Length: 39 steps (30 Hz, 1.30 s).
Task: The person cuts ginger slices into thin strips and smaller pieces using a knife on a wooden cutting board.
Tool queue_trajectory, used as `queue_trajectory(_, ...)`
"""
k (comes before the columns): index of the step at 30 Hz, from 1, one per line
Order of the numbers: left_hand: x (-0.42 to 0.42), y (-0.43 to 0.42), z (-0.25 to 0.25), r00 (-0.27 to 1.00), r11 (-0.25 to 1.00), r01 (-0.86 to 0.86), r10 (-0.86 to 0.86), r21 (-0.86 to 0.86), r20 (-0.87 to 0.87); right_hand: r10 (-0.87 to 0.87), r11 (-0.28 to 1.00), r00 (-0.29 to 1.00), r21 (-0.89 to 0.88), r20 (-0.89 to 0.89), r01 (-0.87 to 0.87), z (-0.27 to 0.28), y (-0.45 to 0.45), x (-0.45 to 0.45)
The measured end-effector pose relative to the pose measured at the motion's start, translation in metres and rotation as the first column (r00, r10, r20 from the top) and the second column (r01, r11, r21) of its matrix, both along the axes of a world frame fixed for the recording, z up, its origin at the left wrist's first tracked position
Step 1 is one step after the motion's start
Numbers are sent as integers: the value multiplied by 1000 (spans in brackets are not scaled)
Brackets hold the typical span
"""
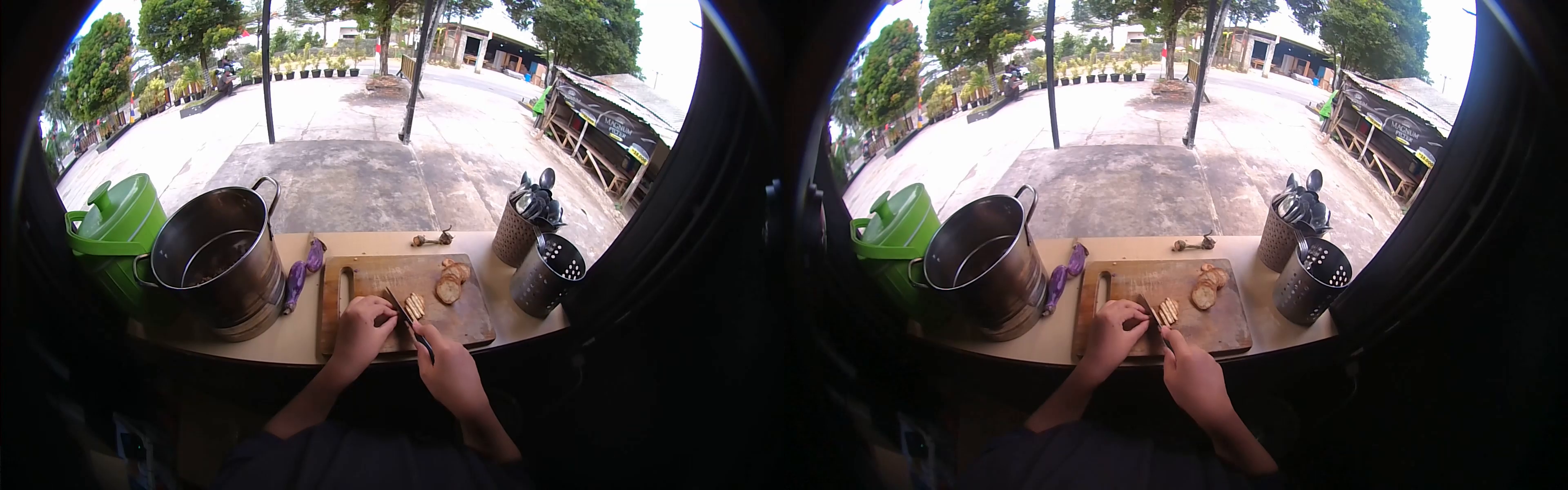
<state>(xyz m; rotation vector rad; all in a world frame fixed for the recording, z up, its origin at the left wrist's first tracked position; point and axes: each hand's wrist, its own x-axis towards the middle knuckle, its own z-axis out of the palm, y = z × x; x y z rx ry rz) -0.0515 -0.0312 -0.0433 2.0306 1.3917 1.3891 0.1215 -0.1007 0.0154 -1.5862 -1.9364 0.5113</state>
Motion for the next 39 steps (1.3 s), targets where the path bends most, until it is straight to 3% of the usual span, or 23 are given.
queue_trajectory(6,1,0,0,1000,1000,1,-1,-1,3,-6,997,998,-78,60,11,11,-30,19)
queue_trajectory(10,2,0,2,1000,1000,-4,4,-3,-16,7,1000,1000,-18,26,-6,12,-47,33)
queue_trajectory(12,2,0,2,1000,1000,-4,4,1,-15,-15,1000,998,-24,-67,13,16,-51,36)
queue_trajectory(16,3,0,2,1000,1000,0,0,7,-5,-16,999,996,-47,-83,12,11,-49,39)
queue_trajectory(19,2,1,3,999,1000,11,-10,21,-34,18,999,992,33,-128,-14,3,-47,43)
queue_trajectory(21,3,-2,7,999,1000,-1,2,25,-32,-11,999,966,43,-258,23,3,-49,44)
queue_trajectory(25,2,0,6,997,999,14,-11,37,-71,-78,992,940,65,-332,106,1,-49,51)
queue_trajectory(32,0,-1,10,997,998,32,-36,-54,-72,-31,997,942,51,-334,51,-2,-49,62)
queue_trajectory(34,-1,-2,12,994,997,36,-43,-75,-98,-40,994,965,-111,-259,11,6,-51,65)
queue_trajectory(37,0,3,4,992,997,44,-37,62,-121,51,997,979,-45,-196,-61,2,-50,71)
queue_trajectory(39,0,5,2,990,997,65,-59,43,-129,65,998,985,-3,-161,-66,0,-47,72)
